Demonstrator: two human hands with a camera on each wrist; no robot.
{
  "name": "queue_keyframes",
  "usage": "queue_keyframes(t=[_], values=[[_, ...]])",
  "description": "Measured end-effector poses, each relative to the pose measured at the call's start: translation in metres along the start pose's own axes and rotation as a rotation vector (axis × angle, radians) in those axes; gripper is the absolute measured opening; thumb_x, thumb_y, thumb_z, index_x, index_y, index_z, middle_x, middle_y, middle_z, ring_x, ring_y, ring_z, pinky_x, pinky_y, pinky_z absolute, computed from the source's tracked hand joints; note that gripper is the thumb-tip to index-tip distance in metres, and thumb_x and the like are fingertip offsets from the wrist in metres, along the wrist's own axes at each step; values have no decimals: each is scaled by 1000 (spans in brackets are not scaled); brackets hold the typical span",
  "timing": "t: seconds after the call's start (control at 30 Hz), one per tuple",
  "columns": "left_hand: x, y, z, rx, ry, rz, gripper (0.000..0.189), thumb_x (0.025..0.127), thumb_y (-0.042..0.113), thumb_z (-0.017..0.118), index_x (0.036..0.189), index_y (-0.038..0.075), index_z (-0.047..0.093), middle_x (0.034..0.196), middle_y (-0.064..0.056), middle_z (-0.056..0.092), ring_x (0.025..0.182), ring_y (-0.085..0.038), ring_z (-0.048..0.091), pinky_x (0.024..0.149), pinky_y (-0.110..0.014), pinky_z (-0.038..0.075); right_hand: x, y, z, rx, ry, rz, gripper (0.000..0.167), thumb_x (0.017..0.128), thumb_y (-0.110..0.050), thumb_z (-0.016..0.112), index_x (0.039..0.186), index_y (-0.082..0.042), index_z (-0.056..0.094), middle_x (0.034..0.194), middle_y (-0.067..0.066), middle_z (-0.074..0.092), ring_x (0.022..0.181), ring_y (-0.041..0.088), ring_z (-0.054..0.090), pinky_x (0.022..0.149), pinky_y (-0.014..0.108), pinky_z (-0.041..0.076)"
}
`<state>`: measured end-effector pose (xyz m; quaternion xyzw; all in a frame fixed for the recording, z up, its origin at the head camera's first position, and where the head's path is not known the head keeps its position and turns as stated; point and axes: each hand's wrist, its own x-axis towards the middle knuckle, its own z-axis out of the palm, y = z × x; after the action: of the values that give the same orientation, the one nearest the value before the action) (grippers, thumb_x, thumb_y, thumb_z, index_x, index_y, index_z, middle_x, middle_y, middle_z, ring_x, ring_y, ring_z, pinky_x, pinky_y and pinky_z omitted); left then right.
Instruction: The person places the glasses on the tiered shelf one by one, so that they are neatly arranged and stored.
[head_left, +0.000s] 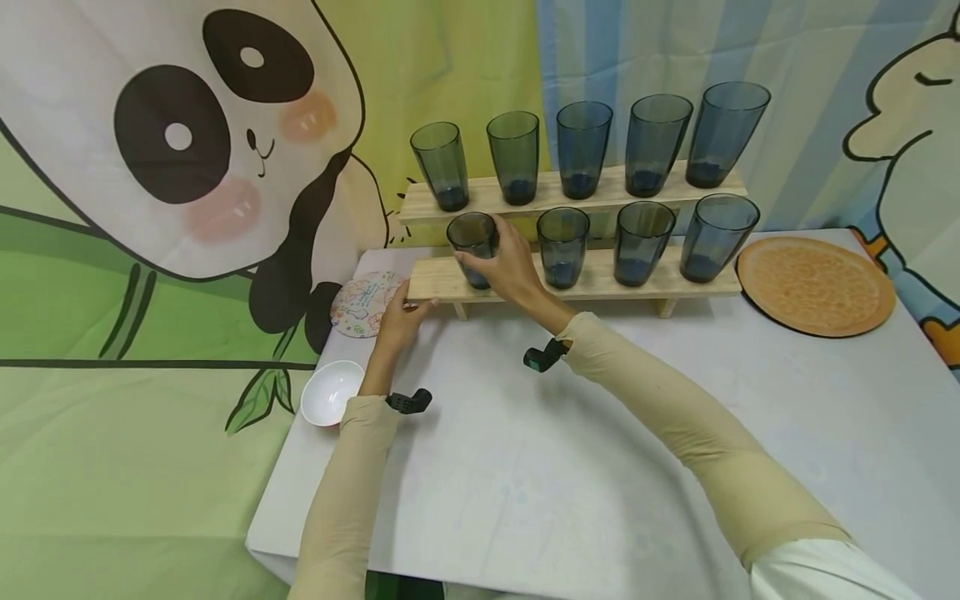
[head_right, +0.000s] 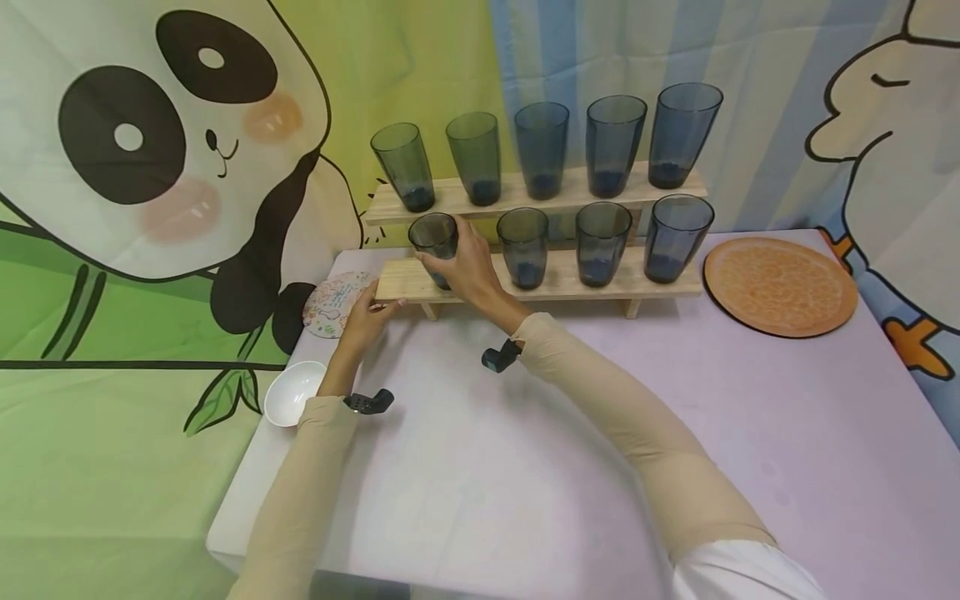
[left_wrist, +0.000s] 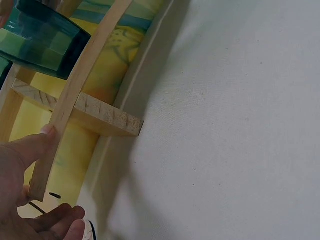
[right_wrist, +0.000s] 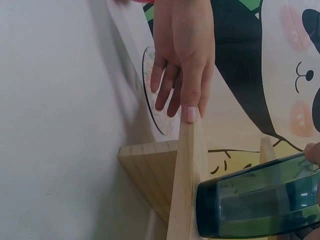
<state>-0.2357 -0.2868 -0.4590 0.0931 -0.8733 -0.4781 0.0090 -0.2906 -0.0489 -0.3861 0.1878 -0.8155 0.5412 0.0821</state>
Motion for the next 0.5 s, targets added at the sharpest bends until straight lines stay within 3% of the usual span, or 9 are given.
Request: queue_keyframes(t=[0.27,0.4,0.5], values=[[3,0,1,-5,1,12,85,103,43,69,169,16,25,170,-18,33,147,-40,46,120,-54,42,1,4,2,17,2,15,90,92,-41,83,160,-4,39,156,15,51,143,32,51,117,50,45],[1,2,0,51,28,-9,91,103,45,68,169,8,18,172,-22,23,156,-42,31,127,-56,31,-3,3,1,-7,-50,49,101,92,-44,83,166,-3,26,167,18,37,152,36,40,122,53,40],[-5,5,-1,132,63,-37,100,101,50,67,169,4,9,173,-27,13,160,-45,16,130,-61,18,-18,1,-6,-66,-148,79,109,95,-48,78,169,-3,12,173,21,23,157,39,31,125,55,35]])
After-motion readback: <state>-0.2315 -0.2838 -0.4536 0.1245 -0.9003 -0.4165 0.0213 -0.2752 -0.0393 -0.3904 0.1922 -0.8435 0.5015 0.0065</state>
